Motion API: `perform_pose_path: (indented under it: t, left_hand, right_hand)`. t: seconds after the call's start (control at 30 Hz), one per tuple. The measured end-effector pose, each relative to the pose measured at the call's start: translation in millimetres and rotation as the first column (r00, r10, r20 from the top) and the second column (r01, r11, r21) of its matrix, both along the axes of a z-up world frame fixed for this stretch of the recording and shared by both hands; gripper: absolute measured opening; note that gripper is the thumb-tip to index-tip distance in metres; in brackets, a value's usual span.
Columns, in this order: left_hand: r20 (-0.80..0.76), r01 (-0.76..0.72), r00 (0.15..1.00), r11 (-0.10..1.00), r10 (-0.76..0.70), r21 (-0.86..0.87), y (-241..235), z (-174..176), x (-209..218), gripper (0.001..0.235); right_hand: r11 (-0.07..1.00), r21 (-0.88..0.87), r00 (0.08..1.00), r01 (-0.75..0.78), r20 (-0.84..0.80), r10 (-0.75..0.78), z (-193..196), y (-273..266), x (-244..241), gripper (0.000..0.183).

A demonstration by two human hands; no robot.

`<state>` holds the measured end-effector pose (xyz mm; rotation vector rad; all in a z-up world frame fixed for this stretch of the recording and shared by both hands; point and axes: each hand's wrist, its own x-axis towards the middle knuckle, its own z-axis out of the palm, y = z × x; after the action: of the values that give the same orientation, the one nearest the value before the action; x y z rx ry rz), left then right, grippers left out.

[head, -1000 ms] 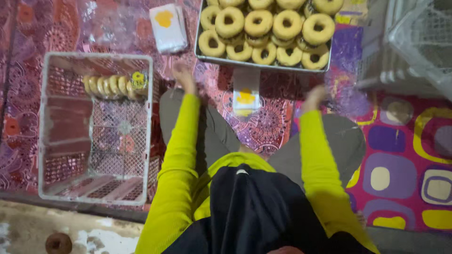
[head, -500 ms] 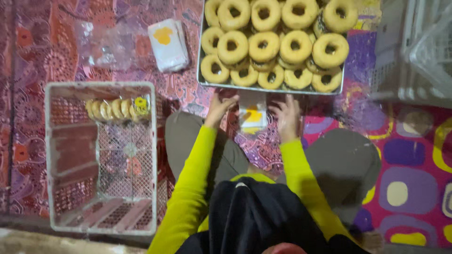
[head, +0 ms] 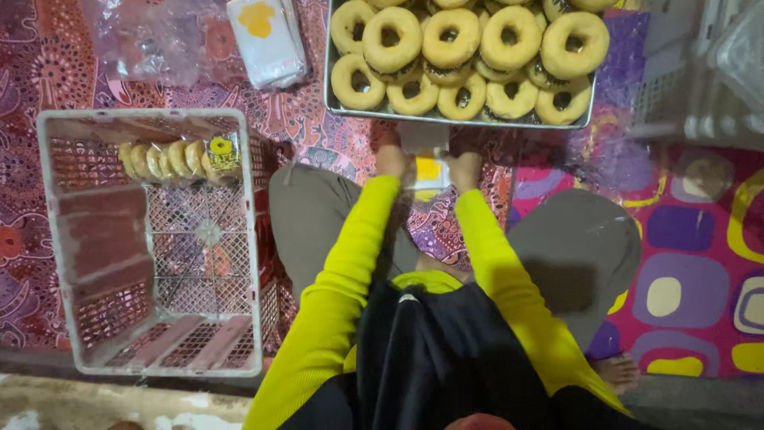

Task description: The person sits on the floor and repeatedly picks doughnuts from a metal tray, places them into small plastic bags, and stacks the filled bags in a white plastic crate. The doughnuts include plain and sesame-topped varieties.

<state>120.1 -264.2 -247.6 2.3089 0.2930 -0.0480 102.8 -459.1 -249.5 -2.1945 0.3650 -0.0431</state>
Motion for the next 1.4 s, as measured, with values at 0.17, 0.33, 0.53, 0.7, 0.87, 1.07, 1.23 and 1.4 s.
perform_pose_path:
  t: [0.17, 0.33, 0.53, 0.7, 0.87, 1.07, 1.23, 1.4]
  left_hand:
    - [-0.282, -0.231, 0.946, 0.943, 0.161, -0.239, -24, -7, -38, 0.031]
    - [-0.109, 0.093, 0.990, 0.993, -0.084, 0.079, -6, 50, -52, 0.080]
    - [-0.324, 0.474, 0.878, 0.744, -0.353, 0.471, 12, 56, -50, 0.092]
    - [-0.367, 0.505, 0.859, 0.709, -0.357, 0.492, 14, 29, -44, 0.054]
    - [0.303, 0.075, 0.948, 0.994, -0.094, 0.075, 38, 56, -79, 0.099]
    - [-0.244, -0.253, 0.967, -0.215, -0.068, -0.943, 81, 127, -101, 0.072]
    - [-0.395, -0.369, 0.918, -0.291, 0.033, -0.883, 112, 186, -67, 0.060]
    - [-0.045, -0.101, 0.991, -0.488, -0.126, -0.867, 101, 216, -54, 0.054]
  right_hand:
    - [0.986, -0.166, 0.997, -0.016, -0.074, 0.003, 4, 2, -38, 0.026]
    - [0.969, -0.242, 0.959, -0.057, 0.257, 0.121, 45, 8, -48, 0.025]
    - [0.602, -0.457, 0.709, -0.655, -0.096, 0.699, 28, 46, 12, 0.024]
    - [0.049, -0.202, 0.127, -0.978, -0.394, 0.910, 22, 57, 68, 0.028]
    - [0.315, -0.352, 0.401, -0.881, -0.202, 0.894, 129, 48, 16, 0.036]
    - [0.397, -0.282, 0.328, -0.873, 0.260, 0.908, 306, 75, -77, 0.044]
    - [0.507, -0.767, 0.528, -0.393, 0.263, 0.807, 359, 66, 53, 0.052]
    - [0.415, -0.710, 0.395, -0.568, 0.207, 0.895, 366, 55, 111, 0.015]
